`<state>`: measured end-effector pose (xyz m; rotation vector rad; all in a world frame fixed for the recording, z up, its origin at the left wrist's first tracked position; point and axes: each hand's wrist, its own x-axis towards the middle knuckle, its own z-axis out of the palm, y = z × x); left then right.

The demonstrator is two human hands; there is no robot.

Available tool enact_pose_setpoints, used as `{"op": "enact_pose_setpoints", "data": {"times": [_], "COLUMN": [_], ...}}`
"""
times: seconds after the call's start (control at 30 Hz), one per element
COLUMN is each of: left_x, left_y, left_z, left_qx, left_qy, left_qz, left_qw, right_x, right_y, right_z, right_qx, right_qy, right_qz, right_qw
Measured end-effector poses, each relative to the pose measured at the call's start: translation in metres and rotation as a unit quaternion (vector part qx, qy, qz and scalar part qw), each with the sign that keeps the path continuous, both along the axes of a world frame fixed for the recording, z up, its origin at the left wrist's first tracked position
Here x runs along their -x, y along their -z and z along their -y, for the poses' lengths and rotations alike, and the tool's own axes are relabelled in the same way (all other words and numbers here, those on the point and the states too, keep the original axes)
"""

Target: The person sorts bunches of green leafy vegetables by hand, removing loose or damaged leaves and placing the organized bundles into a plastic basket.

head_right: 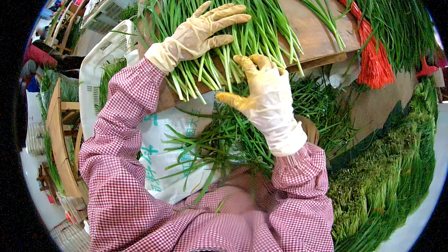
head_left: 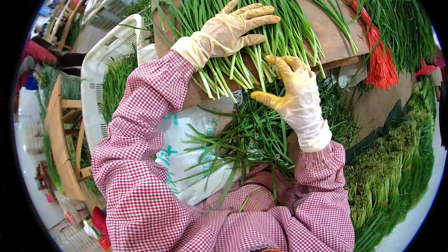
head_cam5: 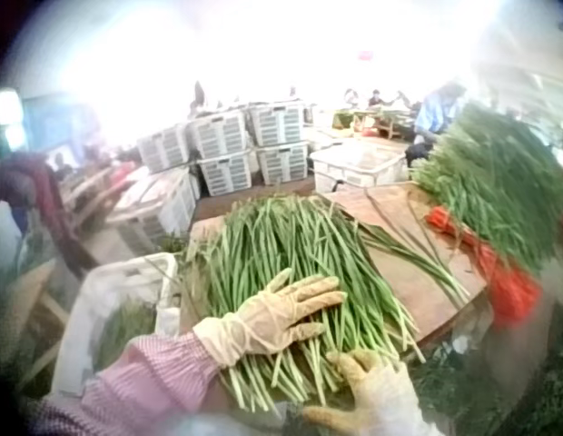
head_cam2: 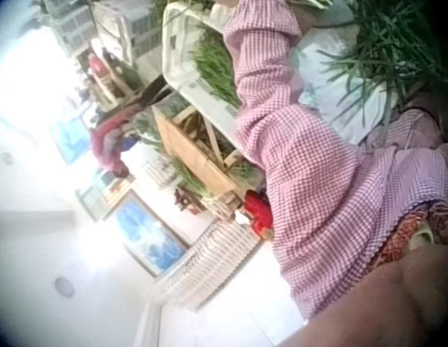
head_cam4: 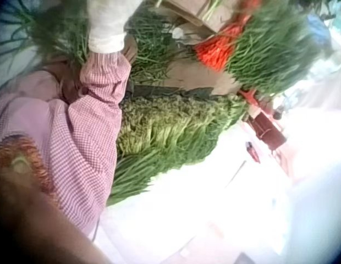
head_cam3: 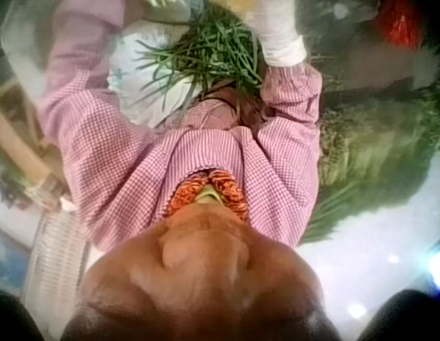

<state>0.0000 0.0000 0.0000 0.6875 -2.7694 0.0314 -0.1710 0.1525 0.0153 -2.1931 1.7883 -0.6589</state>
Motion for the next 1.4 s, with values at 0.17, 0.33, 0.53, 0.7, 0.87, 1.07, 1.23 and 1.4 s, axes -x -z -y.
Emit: {"op": "enact_pose_setpoints", "data": {"times": [0.17,0.33,0.53,0.7,0.87,1.07,1.23,1.4], "left_x": [-0.005,0.003,0.016,0.009,0.006,0.016,0.037,0.029], "left_y": [0.002,-0.01,-0.013,-0.017,-0.016,-0.025,-0.018,-0.015], "left_z": [-0.002,-0.003,0.011,0.007,0.004,0.003,0.005,0.008], "left_qx": [0.006,0.003,0.035,-0.001,-0.014,0.05,-0.041,-0.027], "left_qy": [0.002,0.019,0.041,0.033,0.027,0.033,0.083,0.08], "left_qz": [-0.043,-0.066,-0.047,-0.051,-0.057,-0.053,0.006,0.055], "left_qw": [0.999,0.998,0.997,0.998,0.998,0.997,0.996,0.995], "right_x": [0.008,0.015,0.007,0.025,0.048,0.051,0.045,0.055], "right_y": [0.002,0.014,0.031,0.03,0.027,0.024,0.029,0.033], "right_z": [-0.005,0.002,-0.004,-0.007,0.006,0.01,0.013,0.018], "right_qx": [0.102,0.142,0.185,0.14,0.21,0.181,0.187,0.181], "right_qy": [-0.034,-0.014,-0.002,-0.052,0.021,0.055,0.091,0.083], "right_qz": [-0.028,-0.026,-0.024,0.06,0.125,0.071,0.033,0.036], "right_qw": [0.994,0.989,0.982,0.987,0.969,0.979,0.978,0.979]}}
